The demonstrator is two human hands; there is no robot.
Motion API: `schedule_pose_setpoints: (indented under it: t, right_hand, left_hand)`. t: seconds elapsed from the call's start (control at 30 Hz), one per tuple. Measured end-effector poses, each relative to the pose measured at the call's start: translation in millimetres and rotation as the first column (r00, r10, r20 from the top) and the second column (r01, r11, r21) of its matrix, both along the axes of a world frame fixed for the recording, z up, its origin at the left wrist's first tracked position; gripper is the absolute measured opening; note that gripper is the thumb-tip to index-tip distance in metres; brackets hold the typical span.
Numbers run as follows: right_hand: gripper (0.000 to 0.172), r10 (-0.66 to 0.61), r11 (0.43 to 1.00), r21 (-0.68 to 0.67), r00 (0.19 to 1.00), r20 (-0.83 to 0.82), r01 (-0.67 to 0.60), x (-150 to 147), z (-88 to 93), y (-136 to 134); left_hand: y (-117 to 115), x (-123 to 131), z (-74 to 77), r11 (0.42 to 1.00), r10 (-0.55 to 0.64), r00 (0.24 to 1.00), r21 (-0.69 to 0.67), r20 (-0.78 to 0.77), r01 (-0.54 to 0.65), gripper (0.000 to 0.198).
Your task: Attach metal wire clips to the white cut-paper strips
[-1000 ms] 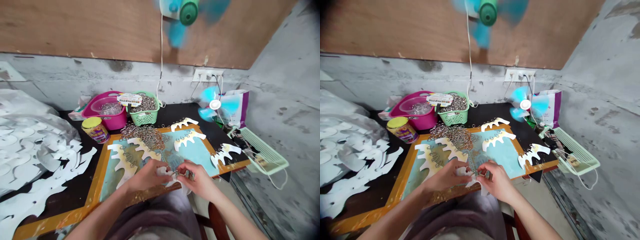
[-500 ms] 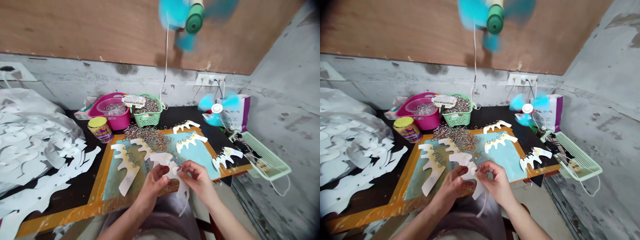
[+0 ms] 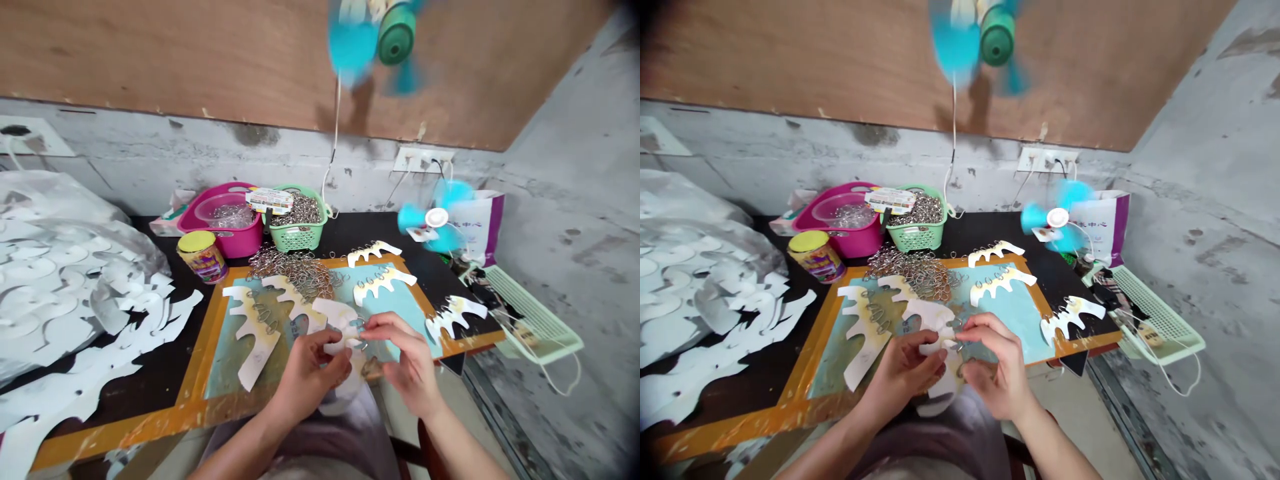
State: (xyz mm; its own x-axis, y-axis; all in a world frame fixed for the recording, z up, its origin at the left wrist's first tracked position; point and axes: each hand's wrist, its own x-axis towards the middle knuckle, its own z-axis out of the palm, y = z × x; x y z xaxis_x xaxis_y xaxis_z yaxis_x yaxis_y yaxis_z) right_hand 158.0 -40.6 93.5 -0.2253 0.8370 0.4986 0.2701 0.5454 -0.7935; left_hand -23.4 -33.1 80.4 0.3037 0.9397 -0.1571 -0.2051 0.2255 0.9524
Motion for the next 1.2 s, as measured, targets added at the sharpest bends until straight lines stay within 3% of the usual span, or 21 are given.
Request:
schedule_pose_setpoints:
  t: [0.17,0.3,0.47,0.57,0.67,0.8,0.9,0.97,1.1,1.2]
  right_hand:
    - [0.017,-0.186,0.958,0.242,0.974,0.128,0.151,-8,-1.8,3]
    - [0.023,-0.218,0.928,0.341,0.963,0.162,0.152,-12,-5.2,2]
    - [0.024,-0.203,0.929,0.357,0.942,0.266,0.100,-11,-8.3,1]
    - [0.020,-0.193,0.956,0.276,0.920,0.342,0.098,-10,-6.3,1]
    - [0.016,-0.140,0.988,0.099,0.937,0.320,0.114,-11,-0.2,1]
    - [0.008,-0.096,0.967,-0.237,0.995,-0.010,0.091,-14,6.6,4]
    - [0.035,-0.117,0.897,-0.440,0.942,-0.316,-0.036,-17,6.4,6]
    - [0.045,-0.156,0.866,-0.495,0.898,-0.412,-0.077,-21,4.1,6]
    - [0.052,-0.262,0.863,-0.506,0.847,-0.463,-0.009,-25,-1.8,6]
    - [0.060,-0.204,0.842,-0.531,0.858,-0.471,-0.091,-19,-3.7,9]
  left_hand:
    - [-2,-3,0.4,0.995,0.096,0.995,0.034,-0.022,-0.095,0.041]
    - [-2,1,-4.7,0.987,0.114,0.994,0.112,-0.007,-0.112,0.048]
    - [3,7,-8.8,0.990,0.082,0.986,0.124,-0.147,-0.064,0.032]
    - [6,4,-5.7,0.971,0.058,0.957,0.237,-0.283,0.011,0.022]
    - [9,-3,-1.2,0.937,0.041,0.932,0.338,-0.361,0.090,0.015]
    - [10,-10,3.6,0.922,0.061,0.927,0.377,-0.370,0.090,0.015]
    - [9,-11,5.9,0.951,0.020,0.952,0.299,-0.307,0.077,0.018]
    - [8,-9,6.6,0.962,-0.011,0.977,0.264,-0.212,0.068,0.023]
    - [10,-4,5.3,0.976,-0.047,0.995,0.208,-0.085,0.064,0.031]
    - [14,-1,4.0,0.976,-0.109,0.991,0.180,-0.072,0.120,0.030]
